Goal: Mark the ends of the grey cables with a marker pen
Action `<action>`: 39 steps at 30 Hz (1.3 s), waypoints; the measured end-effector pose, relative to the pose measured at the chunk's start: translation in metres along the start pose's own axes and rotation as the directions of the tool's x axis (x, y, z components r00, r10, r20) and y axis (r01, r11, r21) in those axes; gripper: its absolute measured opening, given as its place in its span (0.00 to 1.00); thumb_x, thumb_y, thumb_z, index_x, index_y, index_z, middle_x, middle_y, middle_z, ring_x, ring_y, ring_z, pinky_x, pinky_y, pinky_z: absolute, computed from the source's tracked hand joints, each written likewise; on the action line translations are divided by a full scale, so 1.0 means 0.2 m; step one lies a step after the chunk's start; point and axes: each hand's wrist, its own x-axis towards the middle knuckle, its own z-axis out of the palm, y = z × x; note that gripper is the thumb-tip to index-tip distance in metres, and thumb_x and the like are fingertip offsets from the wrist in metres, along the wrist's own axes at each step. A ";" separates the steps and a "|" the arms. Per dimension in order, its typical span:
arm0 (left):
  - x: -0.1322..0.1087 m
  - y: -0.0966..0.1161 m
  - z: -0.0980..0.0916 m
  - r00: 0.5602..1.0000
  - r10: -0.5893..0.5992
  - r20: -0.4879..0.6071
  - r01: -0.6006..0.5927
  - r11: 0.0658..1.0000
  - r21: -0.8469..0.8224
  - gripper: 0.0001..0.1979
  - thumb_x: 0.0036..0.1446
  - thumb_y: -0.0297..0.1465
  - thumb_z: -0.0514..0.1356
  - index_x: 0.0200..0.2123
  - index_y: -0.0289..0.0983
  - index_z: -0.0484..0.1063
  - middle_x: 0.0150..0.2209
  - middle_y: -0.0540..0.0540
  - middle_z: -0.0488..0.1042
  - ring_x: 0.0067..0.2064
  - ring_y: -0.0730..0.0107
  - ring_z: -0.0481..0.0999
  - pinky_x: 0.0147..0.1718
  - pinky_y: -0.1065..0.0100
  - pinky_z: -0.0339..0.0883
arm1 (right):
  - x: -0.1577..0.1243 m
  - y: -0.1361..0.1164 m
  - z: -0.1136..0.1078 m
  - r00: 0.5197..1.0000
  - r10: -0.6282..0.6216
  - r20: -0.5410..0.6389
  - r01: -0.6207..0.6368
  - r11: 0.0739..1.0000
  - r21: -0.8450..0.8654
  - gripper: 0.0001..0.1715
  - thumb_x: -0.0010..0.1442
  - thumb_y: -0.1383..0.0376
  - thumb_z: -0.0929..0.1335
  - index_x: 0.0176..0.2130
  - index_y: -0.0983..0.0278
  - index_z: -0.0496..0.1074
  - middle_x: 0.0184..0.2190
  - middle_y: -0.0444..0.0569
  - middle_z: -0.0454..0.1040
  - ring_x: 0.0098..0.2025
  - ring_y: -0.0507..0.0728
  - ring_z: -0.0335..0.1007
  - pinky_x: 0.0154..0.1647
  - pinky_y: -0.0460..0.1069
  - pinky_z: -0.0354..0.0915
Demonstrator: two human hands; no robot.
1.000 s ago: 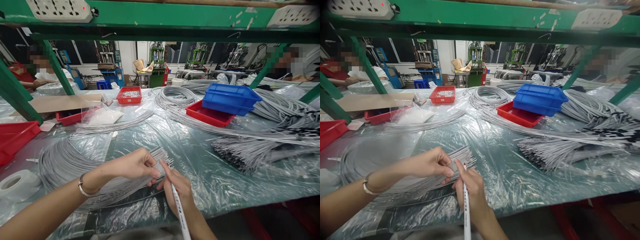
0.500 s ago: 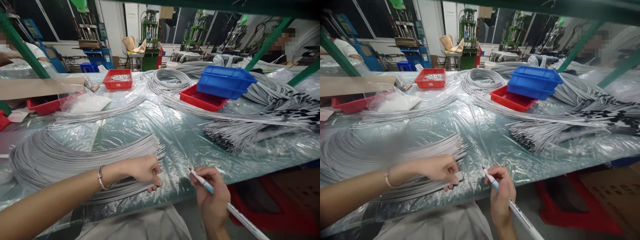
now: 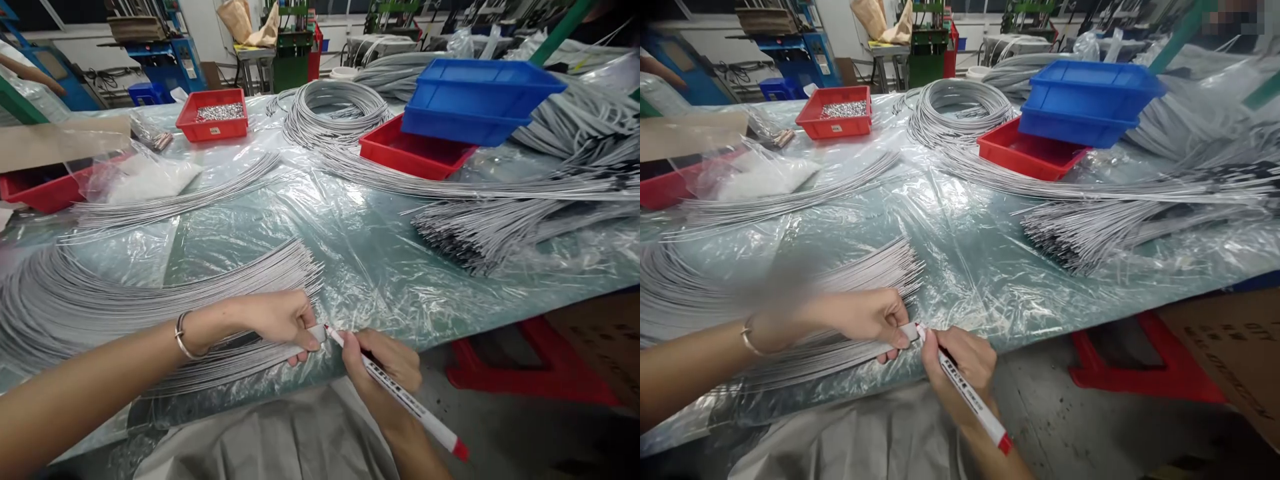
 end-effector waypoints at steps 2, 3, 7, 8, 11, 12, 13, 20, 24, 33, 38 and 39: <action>0.00 0.00 0.00 1.000 -0.008 0.002 0.008 1.000 -0.007 0.11 0.58 0.28 0.60 0.23 0.34 0.72 0.19 0.52 0.72 0.22 0.75 0.70 0.26 0.75 0.62 | -0.01 0.00 0.00 1.000 -0.012 0.005 0.012 1.000 -0.016 0.16 0.61 0.73 0.65 0.23 0.64 0.69 0.14 0.41 0.65 0.15 0.47 0.60 0.19 0.45 0.56; 0.00 0.00 0.00 1.000 -0.010 0.002 0.010 1.000 -0.003 0.11 0.58 0.28 0.60 0.22 0.34 0.72 0.19 0.51 0.72 0.23 0.75 0.70 0.25 0.76 0.61 | -0.01 0.01 0.01 1.000 -0.015 0.009 0.016 1.000 -0.020 0.15 0.61 0.73 0.66 0.23 0.64 0.69 0.14 0.41 0.64 0.15 0.47 0.59 0.19 0.45 0.56; -0.01 -0.01 0.00 1.000 0.010 -0.006 -0.009 0.998 0.055 0.12 0.58 0.30 0.59 0.22 0.33 0.72 0.20 0.50 0.72 0.22 0.77 0.66 0.22 0.76 0.56 | -0.02 0.02 0.02 0.999 -0.037 0.013 0.038 0.999 -0.039 0.13 0.62 0.72 0.66 0.26 0.64 0.70 0.15 0.40 0.64 0.16 0.47 0.59 0.20 0.45 0.56; -0.01 -0.01 0.00 1.000 0.020 -0.006 -0.019 0.997 0.070 0.13 0.58 0.31 0.59 0.23 0.33 0.72 0.20 0.50 0.72 0.22 0.77 0.65 0.21 0.76 0.55 | -0.02 0.02 0.02 0.999 -0.039 0.019 0.040 0.998 -0.045 0.12 0.62 0.72 0.66 0.27 0.64 0.71 0.15 0.40 0.65 0.16 0.47 0.59 0.20 0.45 0.56; -0.01 -0.03 -0.01 1.000 0.029 0.000 -0.029 0.995 0.097 0.13 0.58 0.34 0.59 0.24 0.34 0.73 0.22 0.49 0.73 0.22 0.76 0.65 0.21 0.75 0.55 | -0.02 0.01 0.02 0.999 -0.029 0.037 0.031 0.998 -0.051 0.12 0.63 0.72 0.66 0.28 0.64 0.71 0.15 0.41 0.67 0.16 0.48 0.61 0.20 0.46 0.57; -0.01 -0.03 -0.01 1.000 0.023 0.001 -0.023 0.995 0.097 0.13 0.58 0.34 0.59 0.24 0.34 0.73 0.22 0.49 0.73 0.23 0.75 0.67 0.22 0.75 0.56 | -0.02 0.01 0.01 0.999 -0.025 0.043 0.027 0.999 -0.047 0.13 0.63 0.72 0.65 0.27 0.63 0.71 0.15 0.42 0.67 0.16 0.48 0.61 0.19 0.46 0.57; -0.01 -0.03 -0.01 1.000 0.016 0.001 -0.016 0.995 0.095 0.13 0.58 0.34 0.59 0.24 0.34 0.73 0.22 0.48 0.74 0.24 0.75 0.68 0.22 0.75 0.57 | -0.02 0.01 0.01 0.999 -0.017 0.049 0.019 0.999 -0.046 0.14 0.63 0.71 0.65 0.26 0.63 0.71 0.15 0.42 0.67 0.16 0.49 0.61 0.19 0.46 0.56; 0.00 -0.03 -0.01 1.000 0.020 -0.004 -0.020 0.994 0.106 0.12 0.57 0.34 0.59 0.25 0.33 0.74 0.23 0.49 0.74 0.23 0.76 0.66 0.19 0.76 0.53 | -0.03 0.00 0.01 0.999 -0.020 0.038 0.023 0.998 -0.056 0.15 0.63 0.71 0.65 0.25 0.62 0.69 0.15 0.41 0.64 0.15 0.49 0.58 0.18 0.47 0.54; 0.00 -0.04 -0.01 1.000 0.011 -0.009 -0.010 0.992 0.122 0.12 0.57 0.34 0.59 0.25 0.33 0.74 0.23 0.48 0.74 0.23 0.76 0.65 0.18 0.75 0.52 | -0.02 0.00 0.02 0.998 -0.037 0.047 0.041 0.996 -0.085 0.18 0.62 0.72 0.65 0.22 0.62 0.64 0.13 0.40 0.60 0.14 0.48 0.54 0.18 0.47 0.53; 0.00 -0.05 -0.01 1.000 0.004 -0.026 -0.001 0.994 0.114 0.12 0.57 0.34 0.59 0.25 0.34 0.73 0.24 0.47 0.75 0.24 0.74 0.69 0.21 0.76 0.55 | -0.03 0.00 0.01 0.998 -0.028 0.061 0.033 0.996 -0.080 0.17 0.61 0.74 0.64 0.22 0.62 0.62 0.13 0.41 0.61 0.15 0.48 0.55 0.18 0.47 0.52; 0.00 -0.05 0.00 1.000 0.008 -0.026 -0.005 0.994 0.107 0.11 0.57 0.33 0.59 0.25 0.33 0.73 0.24 0.47 0.75 0.26 0.73 0.71 0.21 0.76 0.56 | -0.03 0.01 0.01 0.998 -0.038 0.046 0.041 0.997 -0.061 0.18 0.61 0.75 0.64 0.22 0.62 0.61 0.13 0.40 0.60 0.14 0.48 0.54 0.17 0.47 0.51; 0.00 -0.06 0.00 1.000 0.010 -0.029 -0.007 0.994 0.108 0.11 0.57 0.33 0.58 0.25 0.33 0.73 0.24 0.47 0.75 0.26 0.73 0.71 0.22 0.76 0.56 | -0.03 0.02 0.01 0.998 -0.043 0.043 0.045 0.997 -0.060 0.18 0.61 0.75 0.63 0.22 0.62 0.60 0.13 0.40 0.59 0.14 0.48 0.54 0.17 0.47 0.51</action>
